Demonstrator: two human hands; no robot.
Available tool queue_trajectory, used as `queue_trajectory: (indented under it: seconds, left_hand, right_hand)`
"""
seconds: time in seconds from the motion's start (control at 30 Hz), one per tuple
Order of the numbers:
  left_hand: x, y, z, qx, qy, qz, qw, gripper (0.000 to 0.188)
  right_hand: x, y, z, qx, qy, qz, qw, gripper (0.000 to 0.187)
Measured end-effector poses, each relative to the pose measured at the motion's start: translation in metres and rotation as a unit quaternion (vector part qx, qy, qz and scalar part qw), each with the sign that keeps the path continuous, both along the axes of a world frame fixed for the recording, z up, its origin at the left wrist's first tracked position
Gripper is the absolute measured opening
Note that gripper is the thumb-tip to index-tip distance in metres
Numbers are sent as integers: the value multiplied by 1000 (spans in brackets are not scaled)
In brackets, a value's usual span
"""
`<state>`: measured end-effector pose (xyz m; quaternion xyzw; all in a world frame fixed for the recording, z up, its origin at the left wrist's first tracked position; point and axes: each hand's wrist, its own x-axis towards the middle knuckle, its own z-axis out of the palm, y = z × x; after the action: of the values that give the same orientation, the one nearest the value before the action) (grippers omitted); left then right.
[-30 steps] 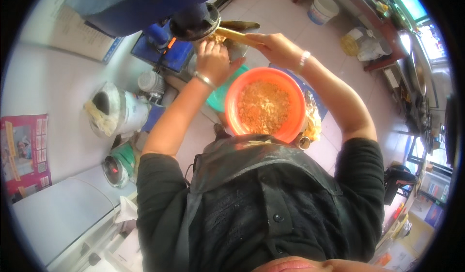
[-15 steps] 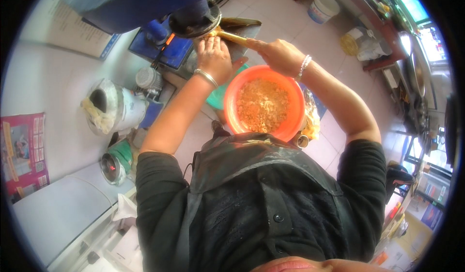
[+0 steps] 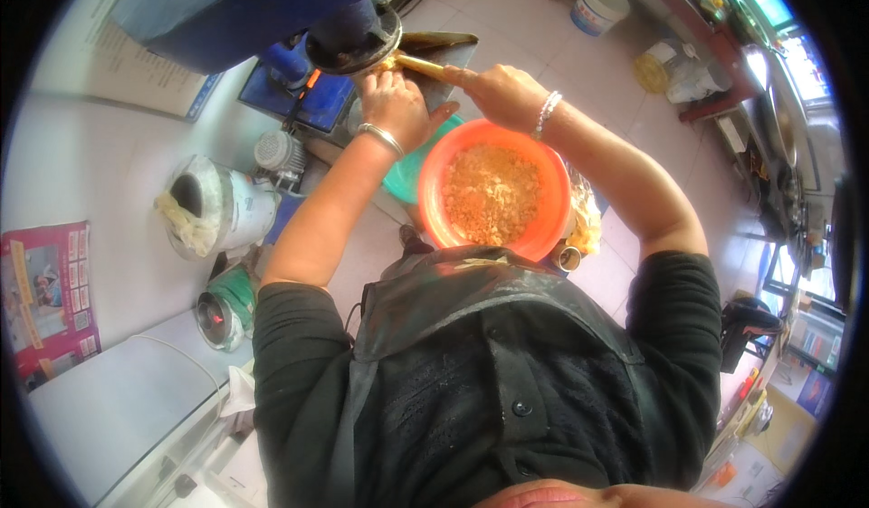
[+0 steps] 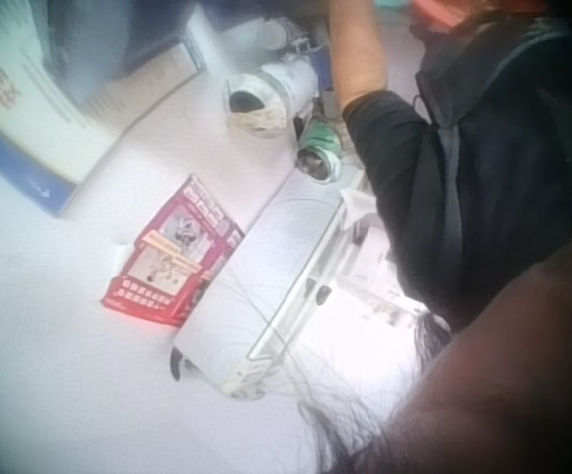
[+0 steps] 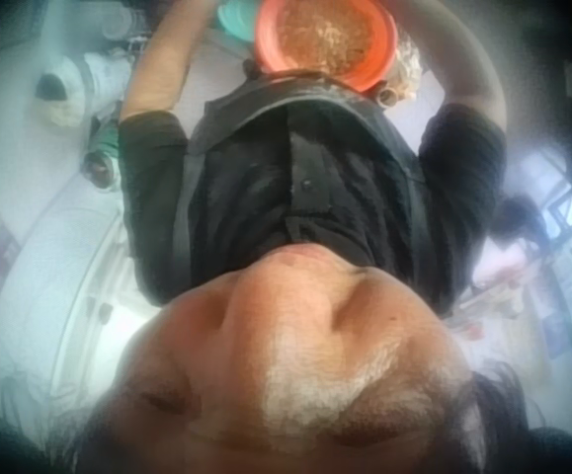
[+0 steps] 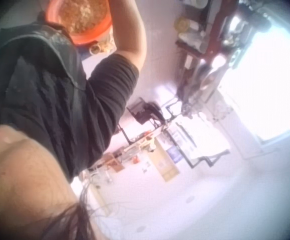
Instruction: The person operates a meat grinder, feeding a crumbly food mixture from an orange bowl into the machine's hopper. They use a wooden stick to push the mixture through and occasionally use their hands to guide the material. The processed output falls into a green bowl below.
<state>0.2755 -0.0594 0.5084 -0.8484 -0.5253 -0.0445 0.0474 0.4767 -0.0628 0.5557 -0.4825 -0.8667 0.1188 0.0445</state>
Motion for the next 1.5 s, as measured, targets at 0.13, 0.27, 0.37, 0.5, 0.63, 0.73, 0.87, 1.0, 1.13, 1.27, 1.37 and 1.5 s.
queue_trajectory:
  seconds: [0.13,0.27,0.37,0.5,0.63,0.73,0.87,1.0,1.13,1.27,1.37,1.5]
  left_hand:
    - [0,1,-1,11,6,-1,1000,90]
    - [-1,2,-8,89,-21,-10,996,78]
    - [-3,4,-14,130,-49,-17,990,73]
    - [-18,-5,-20,174,-97,-60,978,68]
    - [-24,-27,-14,207,-205,-96,952,53]
    - [-30,-33,-20,191,-361,-78,909,37]
    - [-28,-23,-47,-199,-773,239,553,51]
    - [-1,-13,-51,-386,-869,246,188,60]
    - [33,-4,-36,-413,-890,169,99,67]
    - [48,-2,-31,-387,-909,151,42,65]
    - [48,3,-37,-373,-914,154,39,65]
    - [46,2,-35,-378,-915,133,43,67]
  right_hand:
    - [0,4,-10,34,21,8,999,54]
    - [-6,2,1,18,-6,-2,1000,51]
    - [-1,13,-19,49,72,12,996,46]
    - [15,13,-18,10,150,6,989,45]
    - [14,-10,-2,-34,63,-18,997,50]
    - [0,-14,6,-57,16,-35,998,51]
    - [-6,-13,6,-50,9,-37,998,50]
    - [-7,-9,-3,-20,19,-29,999,45]
    - [-7,-7,-8,-36,59,-35,997,44]
    - [-10,-1,-11,-37,62,-39,997,46]
    - [-20,-2,2,-59,11,-74,995,45]
    - [-3,-1,-2,-60,109,-51,991,43]
